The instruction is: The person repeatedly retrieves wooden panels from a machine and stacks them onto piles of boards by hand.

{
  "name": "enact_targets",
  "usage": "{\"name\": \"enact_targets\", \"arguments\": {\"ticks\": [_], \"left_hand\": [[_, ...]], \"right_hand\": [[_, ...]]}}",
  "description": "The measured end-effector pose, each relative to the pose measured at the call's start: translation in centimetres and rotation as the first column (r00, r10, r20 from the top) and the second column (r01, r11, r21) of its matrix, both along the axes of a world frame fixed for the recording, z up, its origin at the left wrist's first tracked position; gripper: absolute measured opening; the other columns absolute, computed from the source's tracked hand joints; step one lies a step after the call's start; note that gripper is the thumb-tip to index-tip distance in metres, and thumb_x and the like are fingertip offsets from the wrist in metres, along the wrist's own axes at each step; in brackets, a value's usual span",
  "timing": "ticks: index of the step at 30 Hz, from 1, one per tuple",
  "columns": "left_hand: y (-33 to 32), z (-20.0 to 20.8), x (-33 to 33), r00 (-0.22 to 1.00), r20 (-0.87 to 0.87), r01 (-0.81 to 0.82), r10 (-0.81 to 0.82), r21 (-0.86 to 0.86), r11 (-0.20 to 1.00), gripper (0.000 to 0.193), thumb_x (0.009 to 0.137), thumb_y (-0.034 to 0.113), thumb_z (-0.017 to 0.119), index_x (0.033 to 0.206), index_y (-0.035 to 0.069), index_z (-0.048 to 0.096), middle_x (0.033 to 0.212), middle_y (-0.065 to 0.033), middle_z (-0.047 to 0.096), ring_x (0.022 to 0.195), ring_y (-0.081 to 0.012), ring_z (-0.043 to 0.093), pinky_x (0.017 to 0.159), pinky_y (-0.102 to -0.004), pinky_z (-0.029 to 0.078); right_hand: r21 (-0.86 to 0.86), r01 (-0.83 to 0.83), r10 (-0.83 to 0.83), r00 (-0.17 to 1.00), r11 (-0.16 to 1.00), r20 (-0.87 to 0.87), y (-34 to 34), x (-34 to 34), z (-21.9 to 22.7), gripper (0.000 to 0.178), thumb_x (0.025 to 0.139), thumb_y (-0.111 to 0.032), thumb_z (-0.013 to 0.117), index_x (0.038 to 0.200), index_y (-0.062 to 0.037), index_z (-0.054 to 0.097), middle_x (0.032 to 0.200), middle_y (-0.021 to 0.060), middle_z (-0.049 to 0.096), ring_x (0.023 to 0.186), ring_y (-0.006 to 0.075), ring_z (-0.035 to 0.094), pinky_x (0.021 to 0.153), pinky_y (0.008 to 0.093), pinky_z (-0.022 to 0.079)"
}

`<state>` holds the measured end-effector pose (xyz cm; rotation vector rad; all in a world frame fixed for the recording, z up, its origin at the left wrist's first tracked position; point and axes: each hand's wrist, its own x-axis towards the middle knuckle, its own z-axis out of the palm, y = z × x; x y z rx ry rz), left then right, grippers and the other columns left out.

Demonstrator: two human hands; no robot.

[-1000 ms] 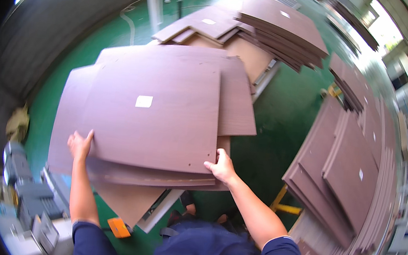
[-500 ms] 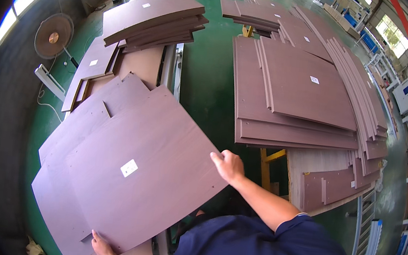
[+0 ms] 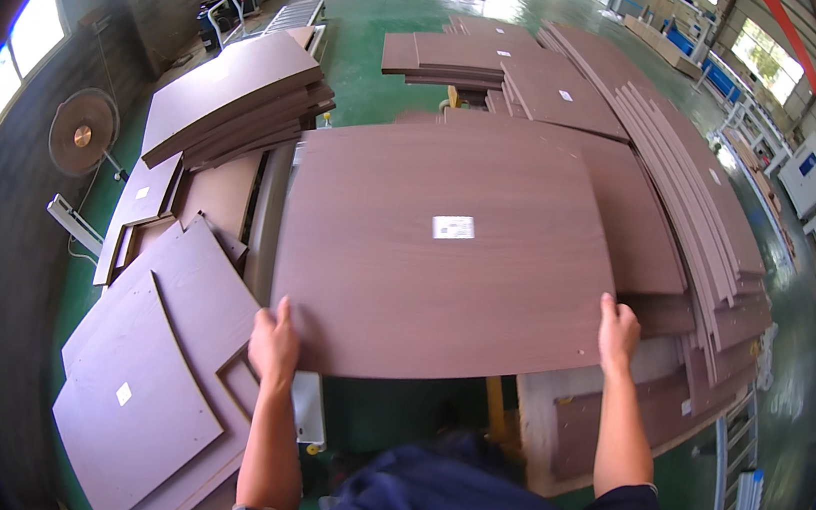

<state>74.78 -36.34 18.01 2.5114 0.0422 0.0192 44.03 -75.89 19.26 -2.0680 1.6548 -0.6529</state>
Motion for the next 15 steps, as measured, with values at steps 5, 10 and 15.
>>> {"name": "enact_targets", "arguments": {"ticks": [5,10,15], "left_hand": [[-15.4,-0.2,1.0,0.983,-0.055,0.176,-0.173,0.064,0.982,0.058,0.087,0.053,0.053,0.095,-0.005,0.055,0.093,-0.0280,0.065,0.092,-0.0438,0.062,0.083,-0.0475,0.047],[-24.5,0.7,0.7,0.960,0.000,0.278,-0.281,0.132,0.951,0.057,0.086,0.051,0.056,0.096,-0.005,0.054,0.091,-0.0258,0.065,0.089,-0.0402,0.064,0.081,-0.0448,0.050],[-29.1,-0.4,-1.4,0.871,0.149,0.405,-0.467,0.316,0.858,0.056,0.084,0.050,0.059,0.101,-0.003,0.054,0.104,-0.0236,0.056,0.100,-0.0378,0.056,0.086,-0.0440,0.045]], "right_hand": [[0.022,0.100,-0.095,0.984,0.995,-0.154,-11.0,-2.7,0.7,0.064,0.086,-0.055,0.051,0.087,0.0080,0.064,0.093,0.0285,0.064,0.094,0.0437,0.060,0.083,0.0485,0.045],[-0.055,0.078,-0.091,0.959,0.995,-0.270,-20.6,-3.7,-0.8,0.066,0.085,-0.056,0.051,0.095,0.0074,0.065,0.100,0.0295,0.063,0.099,0.0436,0.060,0.086,0.0481,0.046],[-0.233,-0.071,-0.085,0.798,0.970,-0.597,-26.9,-4.2,-3.5,0.059,0.089,-0.053,0.046,0.102,0.0022,0.063,0.114,0.0222,0.058,0.115,0.0381,0.050,0.095,0.0483,0.041]]}}
